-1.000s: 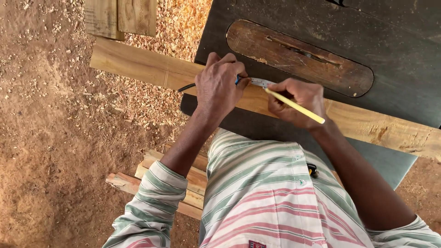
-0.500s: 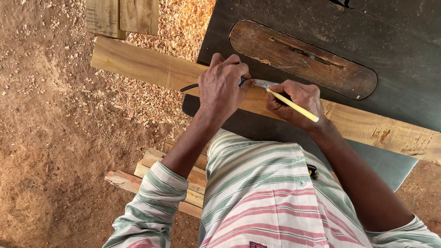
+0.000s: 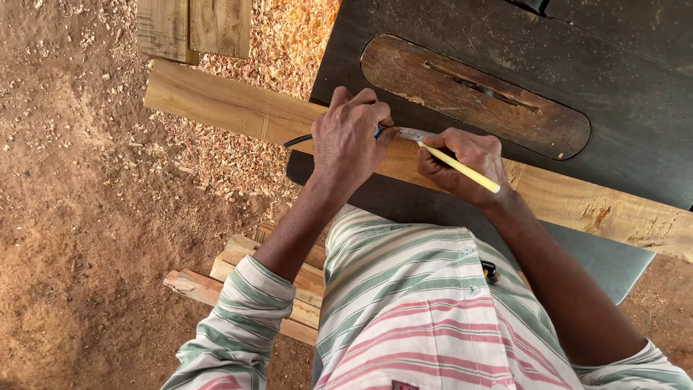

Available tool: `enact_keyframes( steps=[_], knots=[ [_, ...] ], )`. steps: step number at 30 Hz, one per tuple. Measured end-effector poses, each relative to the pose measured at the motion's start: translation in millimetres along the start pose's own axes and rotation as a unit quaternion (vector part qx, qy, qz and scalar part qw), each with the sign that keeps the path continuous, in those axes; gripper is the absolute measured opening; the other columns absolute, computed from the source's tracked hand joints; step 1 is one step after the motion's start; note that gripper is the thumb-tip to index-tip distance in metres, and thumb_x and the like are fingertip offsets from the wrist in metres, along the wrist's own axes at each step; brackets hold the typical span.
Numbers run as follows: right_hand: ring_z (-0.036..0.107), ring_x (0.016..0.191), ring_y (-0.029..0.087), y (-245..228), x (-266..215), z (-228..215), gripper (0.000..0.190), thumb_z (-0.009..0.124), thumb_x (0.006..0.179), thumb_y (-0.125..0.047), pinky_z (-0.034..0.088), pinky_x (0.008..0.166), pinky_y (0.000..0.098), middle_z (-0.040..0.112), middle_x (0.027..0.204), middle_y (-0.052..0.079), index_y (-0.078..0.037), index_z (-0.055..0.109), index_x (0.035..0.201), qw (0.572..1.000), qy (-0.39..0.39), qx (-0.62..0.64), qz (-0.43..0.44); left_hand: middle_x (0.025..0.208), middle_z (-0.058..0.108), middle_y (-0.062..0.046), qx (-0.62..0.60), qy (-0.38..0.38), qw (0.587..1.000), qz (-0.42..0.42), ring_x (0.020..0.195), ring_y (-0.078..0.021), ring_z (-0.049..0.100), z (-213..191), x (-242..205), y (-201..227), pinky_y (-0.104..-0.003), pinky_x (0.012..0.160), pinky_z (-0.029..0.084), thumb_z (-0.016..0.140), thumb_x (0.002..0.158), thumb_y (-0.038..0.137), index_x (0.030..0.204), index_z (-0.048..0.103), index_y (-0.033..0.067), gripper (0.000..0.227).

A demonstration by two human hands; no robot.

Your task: Measure several pieces of wood using a tape measure and mark cut lines with a pencil and try square on a workbench.

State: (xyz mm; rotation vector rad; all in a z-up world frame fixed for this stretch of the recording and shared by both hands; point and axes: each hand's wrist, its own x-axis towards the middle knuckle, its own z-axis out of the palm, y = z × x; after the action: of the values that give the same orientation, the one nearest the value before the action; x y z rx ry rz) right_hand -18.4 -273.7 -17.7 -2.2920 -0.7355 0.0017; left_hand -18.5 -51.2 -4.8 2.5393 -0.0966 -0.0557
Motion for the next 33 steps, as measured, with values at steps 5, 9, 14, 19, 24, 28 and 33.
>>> enact_keyframes(
  steps=[5, 9, 14, 19, 24, 28, 33],
  knots=[
    [0.072, 0.069, 0.011, 35.4, 7.1, -44.8, 0.018, 0.063, 0.110, -0.017, 0.060, 0.060, 0.0252, 0.072, 0.086, 0.008, -0.001, 0.068, 0.117, 0.986, 0.138, 0.083, 0.047, 0.095, 0.069, -0.003, -0.019, 0.047, 0.998, 0.031, 0.096, -0.0259, 0.061, 11.2, 45.0, -7.1, -0.042, 0.071, 0.055, 0.090, 0.074, 0.027, 0.091, 0.076, 0.0122, 0.026],
    [0.072, 0.094, 0.026, 118.4, 14.5, -125.2, 0.012, 0.065, 0.117, -0.013, 0.054, 0.081, 0.0410, 0.076, 0.106, 0.012, -0.002, 0.066, 0.117, 0.951, 0.210, -0.168, 0.153, 0.106, 0.067, -0.010, -0.044, 0.030, 0.998, 0.041, 0.106, -0.0313, 0.059, 38.8, 99.1, -19.4, -0.044, 0.081, 0.056, 0.090, 0.077, 0.032, 0.111, 0.071, 0.0131, 0.043],
    [0.058, 0.113, 0.045, 251.6, 12.1, -184.2, 0.062, 0.092, 0.090, -0.020, 0.038, 0.097, 0.0575, 0.067, 0.127, 0.024, 0.002, 0.060, 0.137, 0.903, 0.233, -0.308, 0.188, 0.132, 0.053, -0.018, -0.021, 0.042, 0.983, 0.175, 0.125, -0.0385, 0.048, 21.9, 121.3, 4.0, -0.055, 0.100, 0.044, 0.087, 0.075, 0.048, 0.137, 0.056, 0.0135, 0.078],
    [0.061, 0.109, 0.035, 344.2, -31.4, -209.3, 0.058, 0.095, 0.087, -0.019, 0.045, 0.091, 0.0532, 0.072, 0.117, 0.011, -0.008, 0.062, 0.134, 0.893, 0.210, -0.304, 0.257, 0.143, 0.046, -0.018, 0.003, -0.118, 0.960, 0.255, 0.134, -0.0396, 0.041, -26.8, 57.2, -15.3, -0.057, 0.114, 0.031, 0.082, 0.064, 0.071, 0.147, 0.044, 0.0101, 0.110],
    [0.066, 0.066, 0.016, 440.1, -34.2, -208.3, 0.013, 0.070, 0.096, -0.005, 0.046, 0.051, 0.0293, 0.067, 0.078, 0.010, -0.003, 0.061, 0.086, 0.923, 0.161, -0.216, 0.276, 0.137, 0.053, -0.016, 0.027, -0.107, 0.972, 0.209, 0.131, -0.0341, 0.047, -14.5, -13.1, -75.3, -0.053, 0.115, 0.030, 0.084, 0.057, 0.065, 0.148, 0.048, 0.0067, 0.114],
    [0.059, 0.056, 0.009, 231.9, 11.4, -192.3, 0.018, 0.072, 0.093, -0.013, 0.043, 0.039, 0.0279, 0.063, 0.077, -0.003, 0.000, 0.065, 0.104, 0.887, 0.229, -0.104, 0.388, 0.132, 0.056, -0.012, 0.045, -0.054, 0.963, 0.260, 0.125, -0.0310, 0.050, -0.8, -7.2, -48.7, -0.054, 0.113, 0.032, 0.086, 0.073, 0.059, 0.147, 0.051, 0.0072, 0.097],
    [0.068, 0.081, 0.019, 116.6, -4.8, -146.8, 0.053, 0.077, 0.078, -0.007, 0.060, 0.058, 0.0285, 0.059, 0.113, 0.014, 0.006, 0.053, 0.123, 0.886, 0.319, 0.061, 0.332, 0.128, 0.057, -0.010, 0.023, -0.080, 0.968, 0.236, 0.122, -0.0299, 0.053, 20.4, 7.1, 6.4, -0.057, 0.109, 0.032, 0.080, 0.073, 0.061, 0.143, 0.051, 0.0083, 0.092]
  ],
)
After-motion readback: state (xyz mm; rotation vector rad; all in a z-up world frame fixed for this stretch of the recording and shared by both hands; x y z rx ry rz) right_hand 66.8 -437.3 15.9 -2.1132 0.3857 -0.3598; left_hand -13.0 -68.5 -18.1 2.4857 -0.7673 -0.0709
